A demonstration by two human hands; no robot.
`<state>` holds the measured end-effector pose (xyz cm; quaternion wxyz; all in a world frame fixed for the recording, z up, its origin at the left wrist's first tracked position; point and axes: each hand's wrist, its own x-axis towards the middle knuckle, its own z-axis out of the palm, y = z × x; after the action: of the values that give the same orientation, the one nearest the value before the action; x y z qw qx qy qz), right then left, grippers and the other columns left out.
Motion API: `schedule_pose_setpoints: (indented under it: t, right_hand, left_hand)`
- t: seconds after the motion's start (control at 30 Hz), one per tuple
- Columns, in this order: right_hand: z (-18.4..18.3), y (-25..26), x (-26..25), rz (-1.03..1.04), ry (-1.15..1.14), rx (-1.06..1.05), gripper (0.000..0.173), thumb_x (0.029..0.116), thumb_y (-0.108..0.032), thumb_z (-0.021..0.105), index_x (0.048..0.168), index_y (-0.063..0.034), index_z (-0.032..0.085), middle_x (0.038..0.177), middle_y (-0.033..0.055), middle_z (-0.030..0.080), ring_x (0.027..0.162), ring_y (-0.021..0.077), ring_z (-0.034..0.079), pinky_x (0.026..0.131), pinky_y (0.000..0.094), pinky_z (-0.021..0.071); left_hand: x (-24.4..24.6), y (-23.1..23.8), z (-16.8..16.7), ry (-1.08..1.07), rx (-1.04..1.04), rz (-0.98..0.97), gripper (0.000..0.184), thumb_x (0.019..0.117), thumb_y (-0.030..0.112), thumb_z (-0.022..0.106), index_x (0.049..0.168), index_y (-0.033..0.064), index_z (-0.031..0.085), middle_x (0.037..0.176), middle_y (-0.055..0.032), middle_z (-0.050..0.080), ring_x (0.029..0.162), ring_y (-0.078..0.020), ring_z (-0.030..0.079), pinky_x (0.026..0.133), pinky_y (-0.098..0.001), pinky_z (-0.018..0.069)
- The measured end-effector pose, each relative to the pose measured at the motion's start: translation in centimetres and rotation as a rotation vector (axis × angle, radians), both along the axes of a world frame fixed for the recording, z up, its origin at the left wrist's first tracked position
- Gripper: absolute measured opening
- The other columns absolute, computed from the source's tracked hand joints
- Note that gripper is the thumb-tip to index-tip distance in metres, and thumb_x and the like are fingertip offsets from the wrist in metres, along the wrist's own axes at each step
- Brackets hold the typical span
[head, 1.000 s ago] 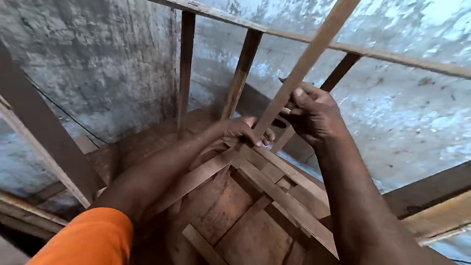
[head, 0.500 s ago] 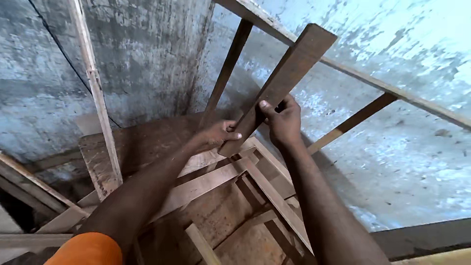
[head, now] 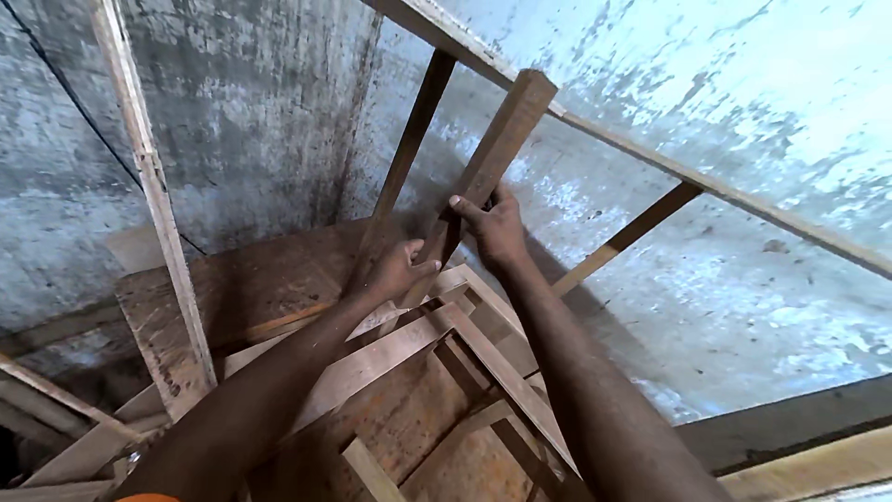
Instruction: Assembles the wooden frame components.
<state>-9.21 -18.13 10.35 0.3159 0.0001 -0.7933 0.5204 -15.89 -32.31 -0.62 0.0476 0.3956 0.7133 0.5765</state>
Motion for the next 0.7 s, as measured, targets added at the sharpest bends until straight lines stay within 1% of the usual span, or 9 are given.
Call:
schedule_pose_setpoints:
  t: [0.07, 0.13, 0.23, 0.3, 0.43, 0.5, 0.57, 0.63, 0.7]
  right_hand:
    - [0.3, -0.4, 0.0, -0.006, -0.015, 0.04, 0.058, 0.0887, -0.017, 0.08, 0.137, -0.0039, 0.051, 0.117, 0.0114, 0.07, 0.103, 0.019, 0.071, 0.089, 0.0391, 0.062]
    - [0.9, -0.6, 0.0, -0.018, -0.016, 0.065, 0.058, 0.089, -0.017, 0.08, 0.138, -0.0046, 0.051, 0.116, 0.0113, 0.07, 0.103, 0.019, 0.071, 0.091, 0.0401, 0.0613]
    - [0.8, -0.7, -0.1, -0.036, -0.045, 0.048, 0.058, 0.0896, -0.018, 0.08, 0.139, -0.0057, 0.052, 0.117, 0.0116, 0.071, 0.103, 0.0203, 0.071, 0.091, 0.0417, 0.0611]
    - [0.8, -0.6, -0.4, -0.054, -0.052, 0.042, 0.055, 0.0892, -0.019, 0.08, 0.136, -0.0051, 0.055, 0.114, 0.0119, 0.072, 0.101, 0.0206, 0.072, 0.091, 0.0427, 0.0613]
    - [0.7, -0.4, -0.6, -0.098, -0.072, 0.074, 0.057, 0.0874, -0.022, 0.082, 0.134, -0.0039, 0.055, 0.115, 0.0123, 0.071, 0.103, 0.0204, 0.071, 0.093, 0.0433, 0.0599]
    - [0.5, -0.6, -0.6, -0.186, -0.065, 0.085, 0.064, 0.0829, -0.027, 0.087, 0.134, -0.0052, 0.055, 0.114, 0.0121, 0.071, 0.102, 0.0212, 0.071, 0.093, 0.0451, 0.0599]
    - [0.4, -1.1, -0.4, -0.349, -0.052, 0.106, 0.071, 0.0773, -0.034, 0.091, 0.132, -0.0046, 0.055, 0.109, 0.0144, 0.071, 0.099, 0.0259, 0.071, 0.09, 0.0512, 0.0588]
    - [0.4, -1.4, -0.2, -0.506, -0.041, 0.136, 0.074, 0.0743, -0.039, 0.092, 0.129, -0.0037, 0.056, 0.105, 0.0159, 0.071, 0.097, 0.0298, 0.07, 0.087, 0.0549, 0.0573]
    - [0.4, -1.6, 0.2, -0.609, -0.039, 0.174, 0.072, 0.0743, -0.04, 0.092, 0.124, -0.0025, 0.056, 0.102, 0.0171, 0.069, 0.096, 0.0323, 0.069, 0.085, 0.0566, 0.0559]
  left_hand:
    - [0.3, -0.3, 0.1, -0.014, -0.016, 0.04, 0.038, 0.0973, 0.037, 0.072, 0.114, 0.0037, 0.069, 0.095, -0.0114, 0.072, 0.086, -0.0225, 0.071, 0.083, -0.0487, 0.0598]
    - [0.4, -0.2, 0.1, -0.03, -0.02, 0.057, 0.04, 0.0967, 0.04, 0.072, 0.117, 0.0058, 0.069, 0.096, -0.0102, 0.073, 0.086, -0.0217, 0.072, 0.082, -0.0478, 0.0606]
    - [-0.4, 0.8, -1.8, -0.032, -0.01, 0.11, 0.043, 0.0939, 0.047, 0.073, 0.113, 0.0092, 0.069, 0.094, -0.007, 0.073, 0.082, -0.0191, 0.071, 0.077, -0.0458, 0.0616]
    - [-1.2, 1.4, -2.7, -0.047, -0.022, 0.112, 0.048, 0.0927, 0.05, 0.073, 0.122, 0.0124, 0.07, 0.102, -0.0046, 0.075, 0.091, -0.0169, 0.073, 0.086, -0.0452, 0.0616]
    - [-1.5, 1.9, -3.7, -0.051, -0.019, 0.114, 0.054, 0.0925, 0.054, 0.072, 0.128, 0.0131, 0.067, 0.11, -0.0053, 0.074, 0.099, -0.0174, 0.072, 0.091, -0.0464, 0.0603]
    - [-1.1, 1.8, -3.9, -0.051, 0.005, 0.107, 0.061, 0.0934, 0.051, 0.072, 0.141, 0.0153, 0.059, 0.121, -0.0063, 0.072, 0.108, -0.0178, 0.071, 0.097, -0.0461, 0.0591]
    - [0.0, 1.8, -3.7, -0.033, 0.019, 0.146, 0.075, 0.0918, 0.049, 0.075, 0.155, 0.023, 0.043, 0.131, -0.0073, 0.068, 0.113, -0.0207, 0.069, 0.099, -0.0487, 0.0575]
    - [1.0, 1.8, -3.7, 0.036, -0.011, 0.253, 0.088, 0.0878, 0.053, 0.076, 0.159, 0.0256, 0.034, 0.136, -0.0072, 0.064, 0.112, -0.0222, 0.069, 0.095, -0.05, 0.0587]
    - [1.7, 1.3, -3.6, 0.103, -0.08, 0.313, 0.09, 0.0855, 0.061, 0.075, 0.158, 0.0246, 0.036, 0.134, -0.004, 0.063, 0.106, -0.0197, 0.069, 0.091, -0.0475, 0.06]
